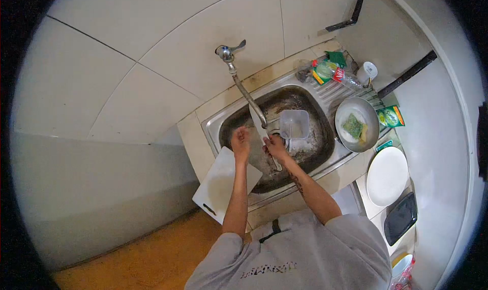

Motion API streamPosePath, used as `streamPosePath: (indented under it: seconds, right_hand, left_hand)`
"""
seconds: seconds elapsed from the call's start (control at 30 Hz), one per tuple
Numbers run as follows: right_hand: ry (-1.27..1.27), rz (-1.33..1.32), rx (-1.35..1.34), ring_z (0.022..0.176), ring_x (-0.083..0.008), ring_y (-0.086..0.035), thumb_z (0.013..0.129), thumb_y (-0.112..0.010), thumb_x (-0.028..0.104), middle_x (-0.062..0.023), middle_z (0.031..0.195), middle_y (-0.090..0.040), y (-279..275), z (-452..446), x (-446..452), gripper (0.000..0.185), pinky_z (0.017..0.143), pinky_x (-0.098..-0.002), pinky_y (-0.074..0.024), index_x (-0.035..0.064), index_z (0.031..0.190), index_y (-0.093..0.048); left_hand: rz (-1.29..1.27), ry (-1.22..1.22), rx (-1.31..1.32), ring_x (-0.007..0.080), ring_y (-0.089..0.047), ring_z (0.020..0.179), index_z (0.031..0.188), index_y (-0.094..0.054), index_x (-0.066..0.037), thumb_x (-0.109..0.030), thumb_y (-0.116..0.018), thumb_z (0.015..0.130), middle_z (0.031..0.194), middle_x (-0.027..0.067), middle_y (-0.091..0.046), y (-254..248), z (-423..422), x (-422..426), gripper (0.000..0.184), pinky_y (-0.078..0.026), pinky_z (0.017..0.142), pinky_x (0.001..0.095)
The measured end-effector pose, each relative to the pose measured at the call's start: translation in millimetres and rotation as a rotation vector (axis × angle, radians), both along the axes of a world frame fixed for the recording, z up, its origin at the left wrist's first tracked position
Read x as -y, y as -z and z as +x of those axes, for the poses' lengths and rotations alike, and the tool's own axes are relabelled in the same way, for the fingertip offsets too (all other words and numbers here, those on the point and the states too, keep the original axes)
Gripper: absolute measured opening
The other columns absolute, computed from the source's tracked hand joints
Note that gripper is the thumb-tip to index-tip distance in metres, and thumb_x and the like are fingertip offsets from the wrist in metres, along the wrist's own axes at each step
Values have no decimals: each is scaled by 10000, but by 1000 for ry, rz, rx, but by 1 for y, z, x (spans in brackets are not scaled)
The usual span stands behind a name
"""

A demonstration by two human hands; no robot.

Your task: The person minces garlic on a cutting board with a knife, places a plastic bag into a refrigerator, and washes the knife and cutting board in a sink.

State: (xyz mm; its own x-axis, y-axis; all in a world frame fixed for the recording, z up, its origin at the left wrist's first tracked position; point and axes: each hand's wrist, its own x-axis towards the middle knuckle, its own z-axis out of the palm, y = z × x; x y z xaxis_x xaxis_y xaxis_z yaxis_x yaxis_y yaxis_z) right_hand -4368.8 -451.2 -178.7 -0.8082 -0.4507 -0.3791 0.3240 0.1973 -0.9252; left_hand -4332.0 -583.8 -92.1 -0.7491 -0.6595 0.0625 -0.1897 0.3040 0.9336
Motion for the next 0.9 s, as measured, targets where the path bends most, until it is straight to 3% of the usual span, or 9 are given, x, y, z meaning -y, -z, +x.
streamPosePath:
  seconds: [0.07,0.23,0.3,0.43,0.5,0.53,0.6,0.77,0.9]
  right_hand:
    - [2,20,5,429,-116,-499,1001,-464,256,-39,568,-545,-9,-6,8,267,380,-287,-382,40,858,-526]
    - [80,127,-222,391,-129,-488,1008,-450,280,-41,512,-512,9,-4,10,317,371,-291,-376,31,835,-545]
    - [61,125,-180,551,-328,-611,958,-475,279,-148,558,-583,-1,2,-5,326,620,-453,-473,-2,867,-614]
    - [208,232,-339,547,-329,-606,974,-458,296,-150,555,-576,-14,16,-20,361,608,-456,-464,6,836,-622]
    - [70,79,13,534,-346,-592,990,-437,320,-176,553,-561,-41,21,-37,410,573,-469,-448,3,801,-616]
    - [75,81,13,534,-346,-592,990,-437,320,-176,553,-561,-35,24,-40,410,573,-469,-448,3,801,-616]
    - [-18,61,-226,395,-151,-482,1020,-400,344,-42,503,-498,-18,30,-49,393,394,-325,-369,-2,948,-573]
    - [-24,88,-194,409,-127,-478,1018,-405,366,-23,505,-488,-9,35,-60,407,408,-308,-369,3,950,-576]
    - [67,96,-141,411,-117,-474,1014,-425,349,-16,504,-490,-25,42,-66,394,404,-301,-365,-2,923,-581]
  left_hand:
    - [237,162,87,125,-598,815,1080,-615,-11,-238,-613,927,894,42,-654,28,7,7,274,-480,766,279]
    - [418,285,196,114,-601,822,1048,-633,4,-184,-649,898,926,38,-668,11,0,-19,241,-480,750,273]
    - [438,360,157,105,-597,805,1005,-645,10,-167,-658,890,907,38,-670,7,-2,-28,211,-476,729,263]
    - [405,307,238,89,-575,680,874,-664,3,-149,-684,872,784,25,-658,32,-3,-39,154,-453,621,245]
    - [478,243,239,87,-565,644,840,-663,4,-152,-692,868,750,23,-651,38,-2,-43,161,-442,590,242]
    - [504,222,209,86,-561,625,838,-658,7,-139,-700,860,745,23,-648,34,-3,-44,153,-440,566,247]
    - [532,202,179,85,-557,607,835,-654,10,-126,-707,851,741,23,-645,28,-7,-47,147,-437,543,252]
    - [689,51,131,89,-550,576,868,-649,32,-54,-699,828,728,29,-636,27,-21,-45,107,-436,504,255]
    - [690,141,106,115,-569,590,923,-640,48,2,-654,827,764,51,-641,28,-31,-27,108,-450,515,251]
